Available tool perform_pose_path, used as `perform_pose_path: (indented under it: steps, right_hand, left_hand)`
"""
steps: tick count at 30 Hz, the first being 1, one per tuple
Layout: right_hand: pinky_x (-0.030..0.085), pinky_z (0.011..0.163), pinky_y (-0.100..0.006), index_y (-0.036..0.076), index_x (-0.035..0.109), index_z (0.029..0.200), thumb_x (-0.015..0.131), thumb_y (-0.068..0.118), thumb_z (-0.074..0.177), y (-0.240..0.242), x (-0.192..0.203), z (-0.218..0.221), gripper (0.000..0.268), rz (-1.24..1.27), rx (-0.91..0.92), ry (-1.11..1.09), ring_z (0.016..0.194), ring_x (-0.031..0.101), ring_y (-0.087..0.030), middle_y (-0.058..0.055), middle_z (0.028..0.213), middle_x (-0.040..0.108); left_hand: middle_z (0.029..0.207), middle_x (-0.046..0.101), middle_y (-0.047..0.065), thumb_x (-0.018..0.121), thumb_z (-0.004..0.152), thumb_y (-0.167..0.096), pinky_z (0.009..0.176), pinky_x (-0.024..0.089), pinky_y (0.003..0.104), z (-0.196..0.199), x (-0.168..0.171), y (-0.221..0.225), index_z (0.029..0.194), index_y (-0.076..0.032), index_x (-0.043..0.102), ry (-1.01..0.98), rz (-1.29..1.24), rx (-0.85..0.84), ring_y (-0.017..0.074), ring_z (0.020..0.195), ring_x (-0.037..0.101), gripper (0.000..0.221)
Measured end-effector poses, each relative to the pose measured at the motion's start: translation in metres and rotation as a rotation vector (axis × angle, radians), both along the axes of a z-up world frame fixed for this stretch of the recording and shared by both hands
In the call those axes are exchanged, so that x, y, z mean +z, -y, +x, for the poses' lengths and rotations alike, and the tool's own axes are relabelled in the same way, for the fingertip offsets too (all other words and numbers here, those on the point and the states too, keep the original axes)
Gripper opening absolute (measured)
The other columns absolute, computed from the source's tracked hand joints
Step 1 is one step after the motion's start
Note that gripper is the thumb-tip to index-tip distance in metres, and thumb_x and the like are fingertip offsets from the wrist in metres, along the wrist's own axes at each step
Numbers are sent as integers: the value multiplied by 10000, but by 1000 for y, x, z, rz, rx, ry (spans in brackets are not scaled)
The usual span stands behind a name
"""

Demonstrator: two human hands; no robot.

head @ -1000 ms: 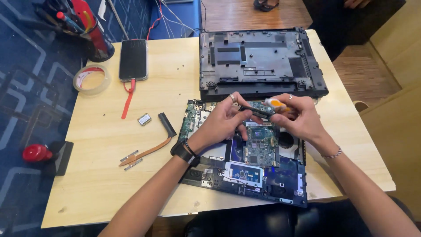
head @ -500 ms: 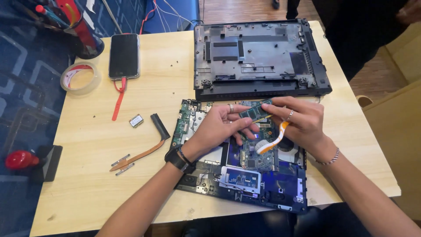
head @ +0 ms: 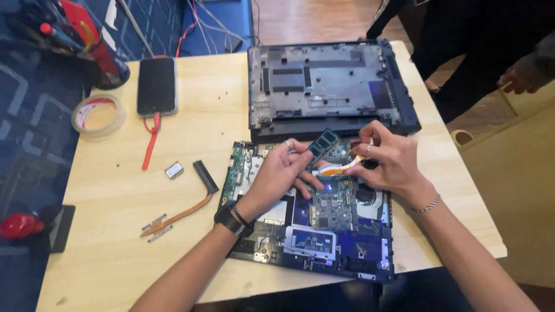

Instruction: Disassembling a laptop to remove the motherboard and cleaning the RAM modules and slots using a toothbrush.

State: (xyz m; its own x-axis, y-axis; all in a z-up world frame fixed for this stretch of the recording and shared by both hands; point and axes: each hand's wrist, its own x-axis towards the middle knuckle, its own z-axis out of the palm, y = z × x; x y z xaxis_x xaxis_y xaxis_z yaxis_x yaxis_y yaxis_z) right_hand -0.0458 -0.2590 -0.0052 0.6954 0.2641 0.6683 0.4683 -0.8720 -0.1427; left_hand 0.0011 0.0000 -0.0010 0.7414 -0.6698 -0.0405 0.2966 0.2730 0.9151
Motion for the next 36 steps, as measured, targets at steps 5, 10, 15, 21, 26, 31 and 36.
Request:
perform_pose_path:
  steps: [5, 10, 15, 21, 26, 31, 36]
  right_hand:
    - [491, 615, -338, 188, 707, 793, 683, 587, 952, -5, 15, -4, 431, -95, -17, 3, 554, 558, -228, 6, 896, 523]
    - [484, 615, -300, 270, 731, 849, 659, 657, 912, 22, 7, -3, 398, -16, -90, 102, 606, 576, -194, 30, 942, 542]
    - [487, 580, -295, 280, 723, 770, 641, 732, 872, -3, 10, 5, 471, -110, -109, 99, 501, 550, -169, 35, 888, 536]
    - [491, 615, -331, 294, 723, 818, 688, 662, 861, -14, 31, -6, 372, -119, -160, 89, 557, 585, -218, 26, 961, 536]
    - [473, 618, -333, 282, 735, 812, 656, 659, 886, -9, 12, 9, 392, -77, -62, 99, 596, 601, -221, 24, 948, 550]
    - [477, 675, -312, 297, 737, 866, 690, 650, 898, -5, 17, -11, 357, -111, -140, 105, 653, 590, -188, 38, 1009, 542]
    - [474, 645, -323, 296, 739, 844, 715, 636, 894, -6, 16, 5, 345, -158, -162, 125, 619, 576, -196, 39, 988, 543]
  left_hand:
    - [982, 725, 292, 491, 1071, -149, 470, 661, 320, -2, -1, -2, 1137, 61, 473, 14, -10, 0, 381, 714, 763, 221]
    - [1025, 739, 353, 487, 1054, -143, 456, 657, 312, -7, 18, -4, 1069, 68, 472, -18, 65, 55, 373, 725, 781, 212]
    - [954, 741, 387, 516, 1034, -133, 428, 655, 338, -7, 22, -1, 1079, 70, 463, -69, 96, 65, 418, 670, 772, 214]
    - [952, 742, 378, 504, 1041, -132, 430, 651, 325, -2, 6, 3, 1077, 75, 461, -32, 85, 88, 393, 670, 775, 215]
    - [905, 730, 362, 480, 1061, -142, 443, 655, 336, 0, 4, 1, 1112, 59, 445, 21, 77, 95, 398, 654, 760, 210]
    - [964, 717, 365, 480, 1068, -153, 474, 651, 304, -5, -10, -1, 1114, 49, 435, 54, 42, 114, 357, 679, 758, 212]
    - [921, 721, 350, 448, 1081, -154, 472, 646, 297, -5, 8, -5, 1125, 48, 409, 76, 58, 85, 356, 647, 749, 210]
